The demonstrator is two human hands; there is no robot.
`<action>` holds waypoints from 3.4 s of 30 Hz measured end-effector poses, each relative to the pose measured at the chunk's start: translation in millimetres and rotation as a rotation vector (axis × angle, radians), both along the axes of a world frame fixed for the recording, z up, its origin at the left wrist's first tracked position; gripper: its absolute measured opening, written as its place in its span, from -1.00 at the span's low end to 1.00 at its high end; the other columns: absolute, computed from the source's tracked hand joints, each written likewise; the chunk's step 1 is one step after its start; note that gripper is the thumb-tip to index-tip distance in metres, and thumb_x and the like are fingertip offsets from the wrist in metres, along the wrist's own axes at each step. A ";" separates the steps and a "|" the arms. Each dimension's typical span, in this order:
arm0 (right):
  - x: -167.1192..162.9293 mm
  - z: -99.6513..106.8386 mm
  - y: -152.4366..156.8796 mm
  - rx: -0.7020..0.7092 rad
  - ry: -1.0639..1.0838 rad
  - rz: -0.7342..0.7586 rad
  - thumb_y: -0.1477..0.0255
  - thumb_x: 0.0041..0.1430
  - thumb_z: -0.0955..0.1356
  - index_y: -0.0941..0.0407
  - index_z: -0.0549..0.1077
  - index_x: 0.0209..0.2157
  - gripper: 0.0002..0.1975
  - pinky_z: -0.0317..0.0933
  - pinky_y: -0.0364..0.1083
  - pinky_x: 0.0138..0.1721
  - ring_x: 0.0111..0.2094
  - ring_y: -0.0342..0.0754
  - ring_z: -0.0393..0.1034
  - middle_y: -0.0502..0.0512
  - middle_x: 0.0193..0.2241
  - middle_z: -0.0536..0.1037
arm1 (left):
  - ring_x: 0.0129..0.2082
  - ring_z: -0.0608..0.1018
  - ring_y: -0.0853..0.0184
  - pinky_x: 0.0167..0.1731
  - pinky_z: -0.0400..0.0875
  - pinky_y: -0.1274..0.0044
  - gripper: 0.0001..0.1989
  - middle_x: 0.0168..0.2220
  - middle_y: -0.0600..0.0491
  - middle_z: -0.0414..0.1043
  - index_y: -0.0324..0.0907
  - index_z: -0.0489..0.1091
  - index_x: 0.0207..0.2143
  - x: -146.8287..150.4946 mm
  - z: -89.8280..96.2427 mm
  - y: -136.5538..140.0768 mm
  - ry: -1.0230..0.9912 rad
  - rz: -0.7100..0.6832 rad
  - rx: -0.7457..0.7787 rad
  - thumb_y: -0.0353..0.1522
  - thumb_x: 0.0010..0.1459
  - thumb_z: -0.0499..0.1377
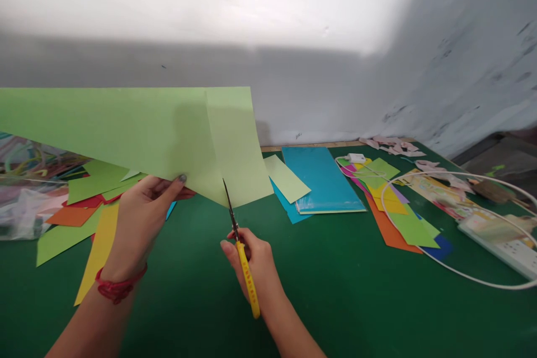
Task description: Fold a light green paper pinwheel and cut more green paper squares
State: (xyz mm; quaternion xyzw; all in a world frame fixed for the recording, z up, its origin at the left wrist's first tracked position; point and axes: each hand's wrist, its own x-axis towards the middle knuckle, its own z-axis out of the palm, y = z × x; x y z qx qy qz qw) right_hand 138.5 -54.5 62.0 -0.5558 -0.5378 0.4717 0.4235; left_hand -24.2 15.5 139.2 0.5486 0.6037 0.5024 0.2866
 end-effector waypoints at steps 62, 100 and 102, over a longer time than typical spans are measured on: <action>4.6 -9.0 5.3 -0.198 0.000 0.092 0.13 -0.05 0.35 0.15 0.41 -0.23 -0.57 0.09 -0.19 -0.61 -0.68 -0.18 0.19 -0.08 -0.72 0.32 | -0.47 0.56 0.27 -0.38 0.48 0.46 -0.77 -0.48 0.05 0.51 -0.15 0.44 -0.27 -7.0 -31.0 29.3 -0.053 -0.189 -0.120 -0.36 -0.05 0.15; 0.4 -19.9 15.4 -0.096 0.636 0.052 0.40 -0.11 0.44 0.04 0.15 -0.07 -0.44 0.29 -0.03 -0.21 -0.28 -0.10 0.40 0.18 -0.06 0.41 | -0.48 0.51 0.45 -0.34 0.46 0.54 -0.86 -0.50 0.13 0.38 -0.20 0.38 -0.41 -23.8 -51.7 54.9 -0.646 -0.045 0.176 -0.35 -0.06 0.23; 1.3 -20.0 17.2 0.059 0.582 -0.057 0.42 -0.12 0.44 -0.01 0.10 -0.07 -0.40 0.29 0.01 -0.20 -0.29 -0.10 0.39 0.14 -0.06 0.41 | -0.48 0.51 0.44 -0.34 0.46 0.54 -0.87 -0.52 0.13 0.37 -0.21 0.35 -0.45 -25.6 -53.5 56.5 -0.654 -0.024 0.172 -0.35 -0.06 0.23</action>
